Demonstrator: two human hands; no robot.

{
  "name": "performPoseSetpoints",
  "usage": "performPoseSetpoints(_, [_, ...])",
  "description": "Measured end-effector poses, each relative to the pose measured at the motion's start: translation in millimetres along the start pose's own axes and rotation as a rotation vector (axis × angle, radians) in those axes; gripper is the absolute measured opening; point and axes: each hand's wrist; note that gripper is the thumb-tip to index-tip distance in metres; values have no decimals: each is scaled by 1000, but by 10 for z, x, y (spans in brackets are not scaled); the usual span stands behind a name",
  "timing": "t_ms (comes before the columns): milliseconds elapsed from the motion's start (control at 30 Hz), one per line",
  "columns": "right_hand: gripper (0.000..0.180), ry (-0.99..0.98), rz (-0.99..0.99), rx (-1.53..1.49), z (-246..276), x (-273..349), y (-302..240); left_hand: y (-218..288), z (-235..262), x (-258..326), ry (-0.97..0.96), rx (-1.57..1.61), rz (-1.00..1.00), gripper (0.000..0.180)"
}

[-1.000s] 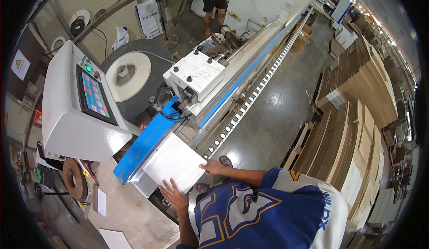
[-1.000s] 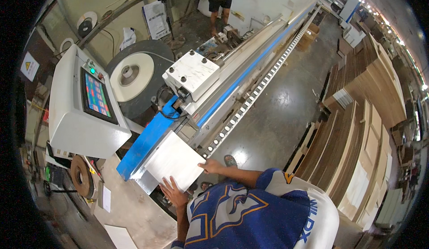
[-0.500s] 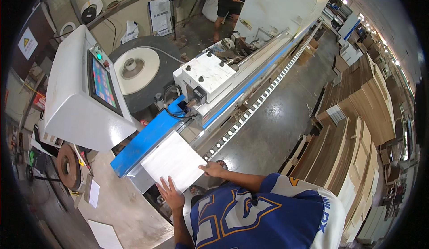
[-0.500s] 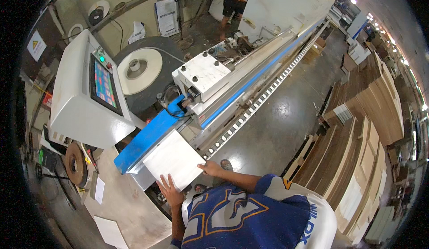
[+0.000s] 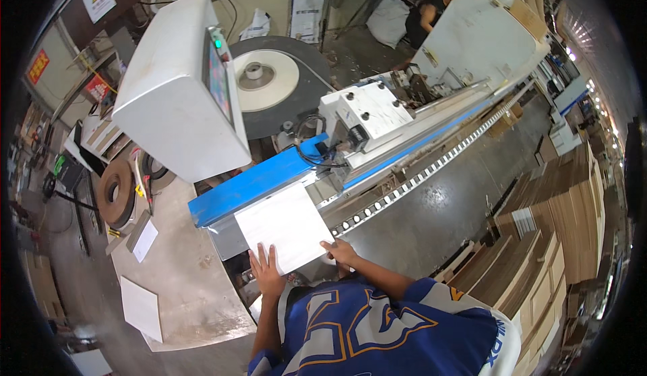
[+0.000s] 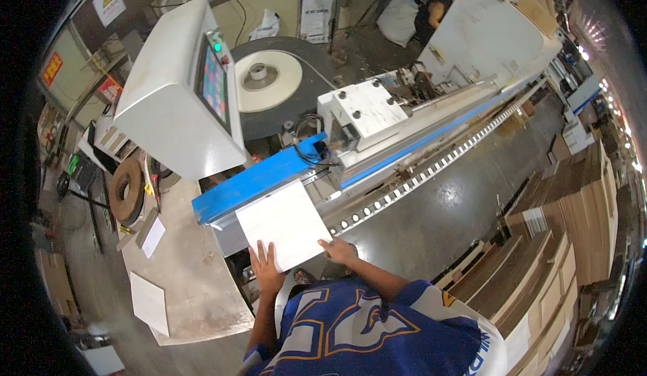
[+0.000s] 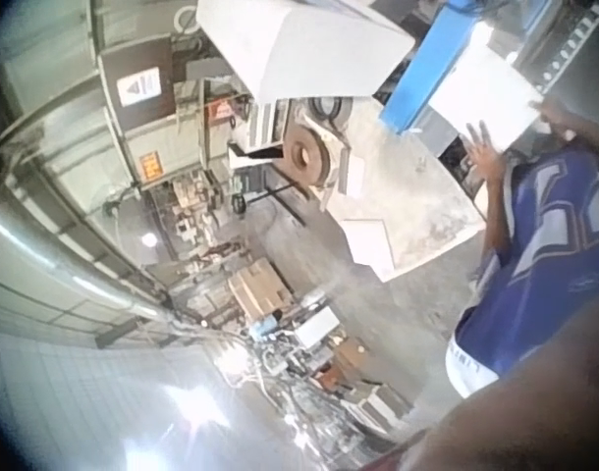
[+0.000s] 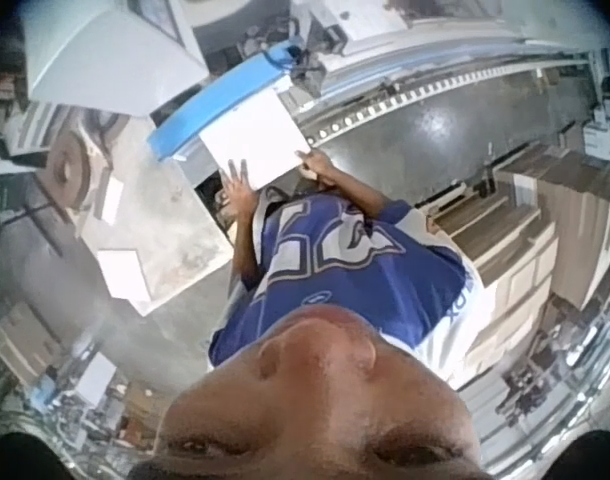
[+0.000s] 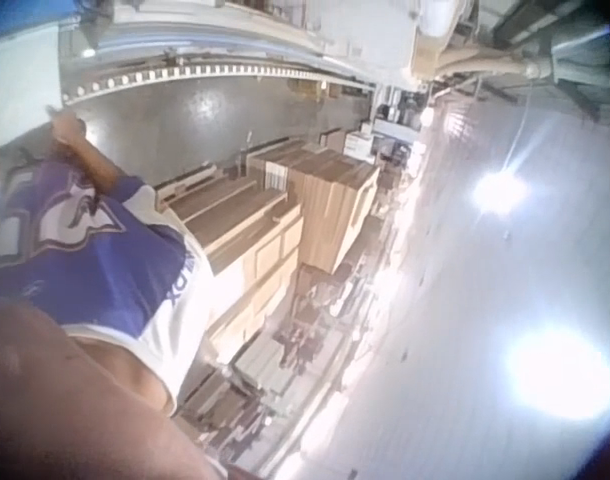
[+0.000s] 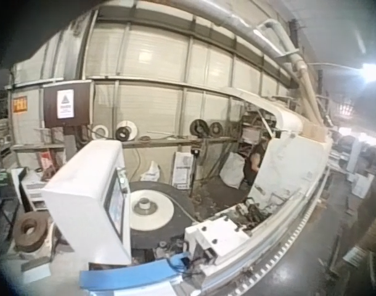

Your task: The person feeds wooden panels into an edge-banding machine, operates the control panel, and stacks the panels onto a pallet.

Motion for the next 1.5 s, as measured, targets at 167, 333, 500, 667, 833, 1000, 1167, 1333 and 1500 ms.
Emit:
performPoseSetpoints(167, [77, -92, -14, -2, 15, -76, 59, -36, 20, 11, -4, 17, -8, 108])
performPoseSetpoints(333, [77, -58, 45, -1, -1, -48, 19, -35, 53, 6, -49, 56, 19, 115])
performPoseSetpoints(500, [78, -12, -2, -57, 37, 49, -111, -58, 39, 8, -62, 66, 12, 109])
performPoseSetpoints(667, [79, 28, -27, -78, 53, 130, -210, -128, -48, 27, -36, 15, -34, 105])
performPoseSetpoints(833, [76, 11, -31, -57, -9, 101, -165, -76, 129, 30, -165, 60, 5, 109])
performPoseSetpoints(1000, [78, 16, -84, -94, -63, -40, -31, -108, 94, -5, -154, 34, -44, 111])
performPoseSetpoints(1167, [79, 92, -73, -345, -166, 54, -56, -130, 80, -1, -152, 11, -67, 114])
performPoseSetpoints(1333, [69, 154, -72, -185, -210, 77, -22, -108, 79, 61, -152, 59, -82, 115])
performPoseSetpoints(1500, [79, 251, 24, -114, -329, -70, 75, -185, -56, 125, -104, -73, -34, 119])
Point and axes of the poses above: each hand's wrist, its own x-axis away from the middle knuckle, its own z-axis out of the back of the hand, y = z × x, and after that the axes turned 6 degrees about z, right-handed
